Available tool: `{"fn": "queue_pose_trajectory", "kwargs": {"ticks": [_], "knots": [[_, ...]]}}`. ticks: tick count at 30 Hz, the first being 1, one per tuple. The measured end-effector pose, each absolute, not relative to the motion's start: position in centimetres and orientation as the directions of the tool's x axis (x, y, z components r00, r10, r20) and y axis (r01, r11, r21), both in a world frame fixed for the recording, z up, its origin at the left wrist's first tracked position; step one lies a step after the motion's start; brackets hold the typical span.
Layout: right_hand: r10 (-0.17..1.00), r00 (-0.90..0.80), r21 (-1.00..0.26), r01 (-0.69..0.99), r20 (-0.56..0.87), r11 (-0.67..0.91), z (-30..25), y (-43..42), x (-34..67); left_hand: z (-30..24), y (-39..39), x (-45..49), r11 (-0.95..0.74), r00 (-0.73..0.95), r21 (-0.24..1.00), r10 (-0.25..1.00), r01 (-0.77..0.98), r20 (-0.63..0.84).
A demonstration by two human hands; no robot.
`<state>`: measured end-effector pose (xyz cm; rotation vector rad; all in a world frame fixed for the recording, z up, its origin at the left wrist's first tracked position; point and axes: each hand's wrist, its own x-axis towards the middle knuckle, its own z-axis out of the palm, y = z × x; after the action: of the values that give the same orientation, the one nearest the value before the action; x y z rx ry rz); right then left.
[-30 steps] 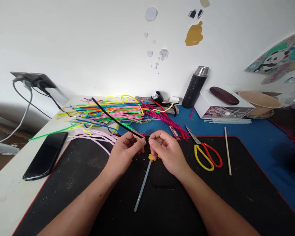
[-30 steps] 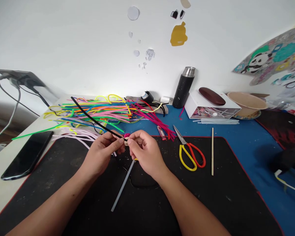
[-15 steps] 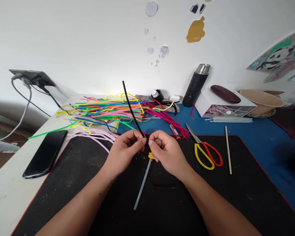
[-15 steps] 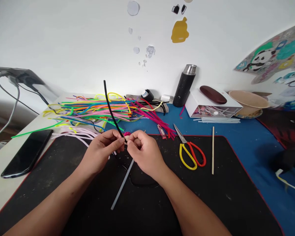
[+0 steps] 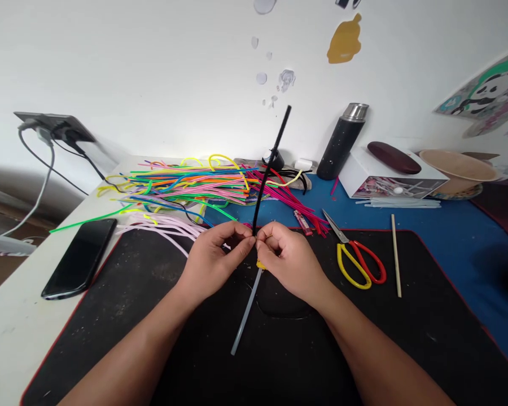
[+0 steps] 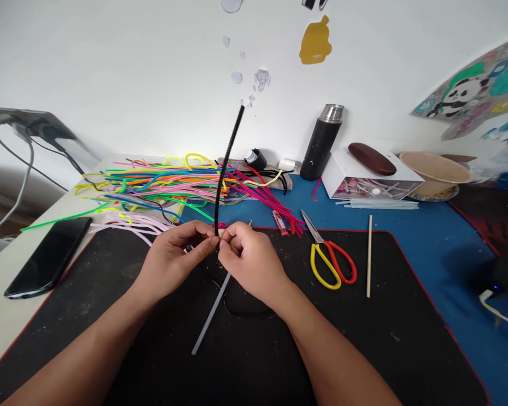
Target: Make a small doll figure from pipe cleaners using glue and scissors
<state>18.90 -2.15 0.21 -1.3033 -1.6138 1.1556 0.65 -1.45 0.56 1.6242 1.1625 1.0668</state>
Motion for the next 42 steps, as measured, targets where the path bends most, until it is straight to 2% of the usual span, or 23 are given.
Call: {"fn": "queue_pose_trajectory", "kwargs": {"ticks": [4, 10, 13, 16, 24, 33, 38, 42], "knots": [[0.982, -0.186, -0.946, 0.313, 0.027, 0.085, -0.19, -2.03, 18.83, 0.56, -1.35, 0.73, -0.201, 0.203, 0.945, 0.967, 0.257, 0.151], [0.971, -0.238, -0.999, 0.044, -0.009, 0.002, 0.26, -2.0, 18.89, 0.85, -1.06, 0.54, -0.024, 0.204, 0.998, 0.979, 0.052, 0.013], [0.975, -0.223, -0.997, -0.079, 0.0, -0.018, 0.54, -1.94, 19.01, 1.04, -0.92, 0.46, 0.054, 0.251, 0.997, 0.967, -0.047, -0.041], [0.981, -0.191, -0.988, -0.145, -0.019, -0.048, 0.44, -1.87, 19.08, 1.09, -0.94, 0.58, 0.102, 0.324, 0.992, 0.943, -0.069, -0.074], [0.976, -0.217, -0.992, -0.124, -0.005, -0.033, -0.2, -1.73, 18.87, 1.07, -1.14, 1.02, 0.132, 0.477, 0.991, 0.873, -0.023, -0.105], [0.963, -0.268, -0.99, -0.125, -0.024, -0.06, 0.44, -1.9, 18.83, 0.72, -0.86, 0.63, 0.157, 0.457, 0.986, 0.882, -0.059, -0.113], [0.968, -0.251, -0.981, -0.185, -0.01, -0.058, 0.38, -1.93, 18.83, 0.51, -0.86, 0.87, 0.287, 0.398, 0.935, 0.898, -0.209, -0.186], [0.981, -0.191, -0.98, -0.193, -0.014, -0.052, 0.36, -1.89, 18.89, 0.69, -0.68, 0.93, 0.329, 0.3, 0.873, 0.927, -0.359, -0.226]]}}
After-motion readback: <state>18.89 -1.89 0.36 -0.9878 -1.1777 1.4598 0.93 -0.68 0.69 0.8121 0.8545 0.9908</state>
